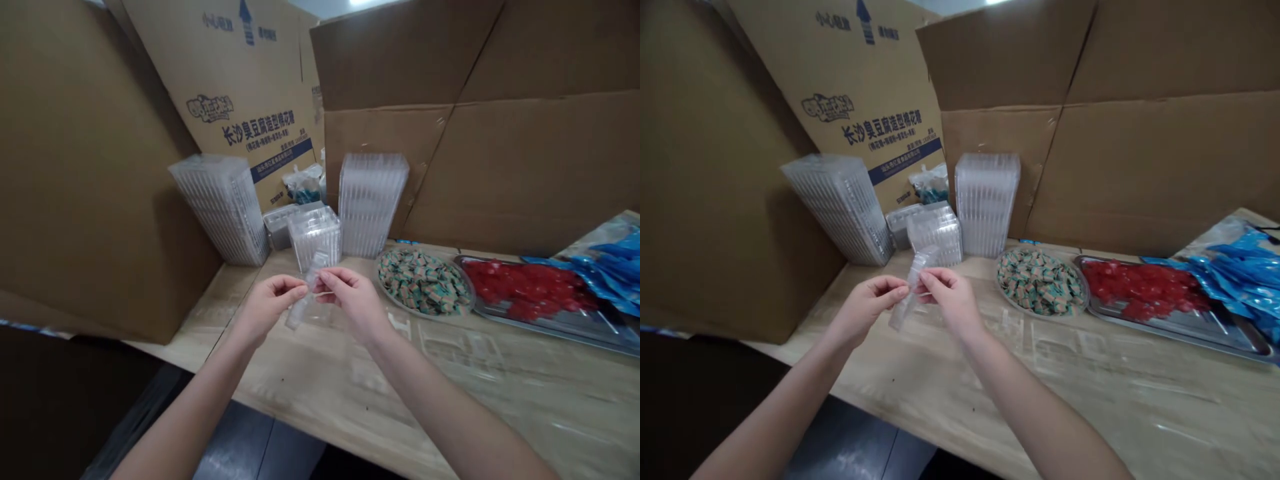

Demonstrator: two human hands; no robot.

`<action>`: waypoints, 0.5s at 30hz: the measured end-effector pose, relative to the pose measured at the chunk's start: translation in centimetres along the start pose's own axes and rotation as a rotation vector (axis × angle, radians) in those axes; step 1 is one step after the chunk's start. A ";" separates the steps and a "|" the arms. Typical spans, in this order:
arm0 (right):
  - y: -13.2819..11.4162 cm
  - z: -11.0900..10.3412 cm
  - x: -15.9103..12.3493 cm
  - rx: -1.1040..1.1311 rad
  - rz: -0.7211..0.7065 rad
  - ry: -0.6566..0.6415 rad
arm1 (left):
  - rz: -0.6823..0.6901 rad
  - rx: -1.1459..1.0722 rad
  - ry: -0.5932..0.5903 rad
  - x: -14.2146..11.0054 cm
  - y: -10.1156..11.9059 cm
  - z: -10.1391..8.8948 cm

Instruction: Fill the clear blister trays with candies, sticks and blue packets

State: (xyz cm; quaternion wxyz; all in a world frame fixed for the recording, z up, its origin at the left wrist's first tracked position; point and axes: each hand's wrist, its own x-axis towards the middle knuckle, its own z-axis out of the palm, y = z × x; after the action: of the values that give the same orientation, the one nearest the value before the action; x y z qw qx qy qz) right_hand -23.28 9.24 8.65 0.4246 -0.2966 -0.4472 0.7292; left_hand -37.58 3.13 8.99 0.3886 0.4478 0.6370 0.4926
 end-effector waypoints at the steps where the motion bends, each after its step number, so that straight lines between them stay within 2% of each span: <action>1: 0.7 0.4 -0.8 0.009 0.016 0.023 | -0.014 -0.008 0.015 -0.7 -0.5 -0.4; 5: 3.6 2.3 -4.1 0.060 0.018 0.098 | -0.010 0.033 0.063 -3.9 -2.1 -2.2; 9: 6.3 3.8 -7.3 0.102 0.033 0.106 | -0.021 0.127 -0.012 -6.4 -3.8 -4.6; 12: 7.7 4.2 -8.9 0.092 0.047 0.094 | -0.056 0.119 0.058 -7.7 -5.2 -6.3; 13: 8.1 4.3 -9.2 0.084 0.051 0.088 | -0.057 0.121 0.071 -8.1 -5.5 -6.6; 15: 8.5 4.5 -9.6 0.062 0.053 0.068 | -0.030 0.132 0.011 -8.8 -5.7 -6.6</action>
State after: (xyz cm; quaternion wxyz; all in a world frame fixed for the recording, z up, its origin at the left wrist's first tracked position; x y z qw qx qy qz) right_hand -25.52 -3.10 3.40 0.4290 -0.3198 -0.4016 0.7432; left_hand -42.19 -7.78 5.26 0.3622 0.4603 0.6766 0.4462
